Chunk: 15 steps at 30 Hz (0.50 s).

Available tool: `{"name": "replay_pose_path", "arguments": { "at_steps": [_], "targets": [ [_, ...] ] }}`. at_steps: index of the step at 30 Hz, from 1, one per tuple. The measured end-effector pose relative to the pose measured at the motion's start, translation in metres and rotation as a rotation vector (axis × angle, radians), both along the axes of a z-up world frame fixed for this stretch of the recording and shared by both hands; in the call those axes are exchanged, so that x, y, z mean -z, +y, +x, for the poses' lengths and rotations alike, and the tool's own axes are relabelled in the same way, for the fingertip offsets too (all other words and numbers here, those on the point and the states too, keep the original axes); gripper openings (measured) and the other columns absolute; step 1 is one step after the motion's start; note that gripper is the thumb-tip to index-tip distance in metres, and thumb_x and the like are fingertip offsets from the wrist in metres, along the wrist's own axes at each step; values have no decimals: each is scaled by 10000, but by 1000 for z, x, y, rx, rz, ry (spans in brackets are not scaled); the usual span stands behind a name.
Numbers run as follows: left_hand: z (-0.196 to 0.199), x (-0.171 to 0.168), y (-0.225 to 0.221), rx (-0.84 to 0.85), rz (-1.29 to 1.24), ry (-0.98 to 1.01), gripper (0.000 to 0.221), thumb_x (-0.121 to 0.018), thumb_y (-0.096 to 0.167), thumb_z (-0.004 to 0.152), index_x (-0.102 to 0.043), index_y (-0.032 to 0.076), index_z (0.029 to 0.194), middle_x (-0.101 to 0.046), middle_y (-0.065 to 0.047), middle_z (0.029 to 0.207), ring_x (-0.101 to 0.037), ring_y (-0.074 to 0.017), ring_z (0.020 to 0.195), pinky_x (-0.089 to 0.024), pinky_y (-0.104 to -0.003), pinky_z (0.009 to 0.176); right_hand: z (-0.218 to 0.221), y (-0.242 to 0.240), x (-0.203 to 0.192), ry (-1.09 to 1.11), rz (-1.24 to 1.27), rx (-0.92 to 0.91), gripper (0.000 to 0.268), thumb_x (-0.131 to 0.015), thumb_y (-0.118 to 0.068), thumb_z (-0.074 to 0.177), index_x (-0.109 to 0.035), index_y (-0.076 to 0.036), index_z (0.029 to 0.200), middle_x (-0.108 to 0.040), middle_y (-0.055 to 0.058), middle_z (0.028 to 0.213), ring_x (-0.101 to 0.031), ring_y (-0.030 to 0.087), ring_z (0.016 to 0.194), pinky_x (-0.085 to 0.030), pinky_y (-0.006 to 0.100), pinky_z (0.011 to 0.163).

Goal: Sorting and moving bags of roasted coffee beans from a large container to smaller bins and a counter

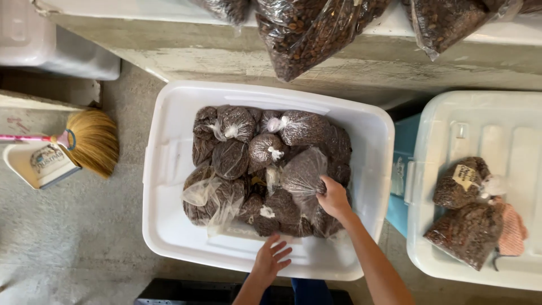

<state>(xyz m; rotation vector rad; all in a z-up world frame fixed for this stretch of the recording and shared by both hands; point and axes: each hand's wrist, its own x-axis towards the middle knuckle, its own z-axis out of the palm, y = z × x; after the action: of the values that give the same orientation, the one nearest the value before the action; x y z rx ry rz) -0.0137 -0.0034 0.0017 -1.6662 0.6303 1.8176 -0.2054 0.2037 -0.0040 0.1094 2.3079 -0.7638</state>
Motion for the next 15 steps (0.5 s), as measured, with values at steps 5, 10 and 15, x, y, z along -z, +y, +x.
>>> {"name": "replay_pose_path", "arguments": {
  "at_steps": [5,10,15],
  "targets": [
    [-46,-50,-9,-7,110,112,1128,-578,727,702,-209,229,1645,-348,-159,1655,-395,-470,1468,-343,-733,1108,34,15,-88,-266,-264,213,854,-730,-281,854,-316,-125,1585,-422,96,1578,-472,284,1406,-473,456,1096],
    [-61,-54,-19,-209,293,245,1237,-404,903,653,-259,151,1624,-342,-234,1643,-337,-469,1493,-258,-665,1194,76,12,-158,-423,-898,611,669,-874,-76,638,-630,-35,1260,-740,203,1141,-708,376,1079,-597,537,970],
    [-55,-28,-31,-176,226,358,928,-539,529,675,-360,204,1525,-466,-234,1446,-472,-430,1230,-383,-582,942,111,47,-125,-466,-832,532,720,-811,100,736,-578,-49,1401,-741,145,1002,-697,261,845,-565,359,749]
  ]
}}
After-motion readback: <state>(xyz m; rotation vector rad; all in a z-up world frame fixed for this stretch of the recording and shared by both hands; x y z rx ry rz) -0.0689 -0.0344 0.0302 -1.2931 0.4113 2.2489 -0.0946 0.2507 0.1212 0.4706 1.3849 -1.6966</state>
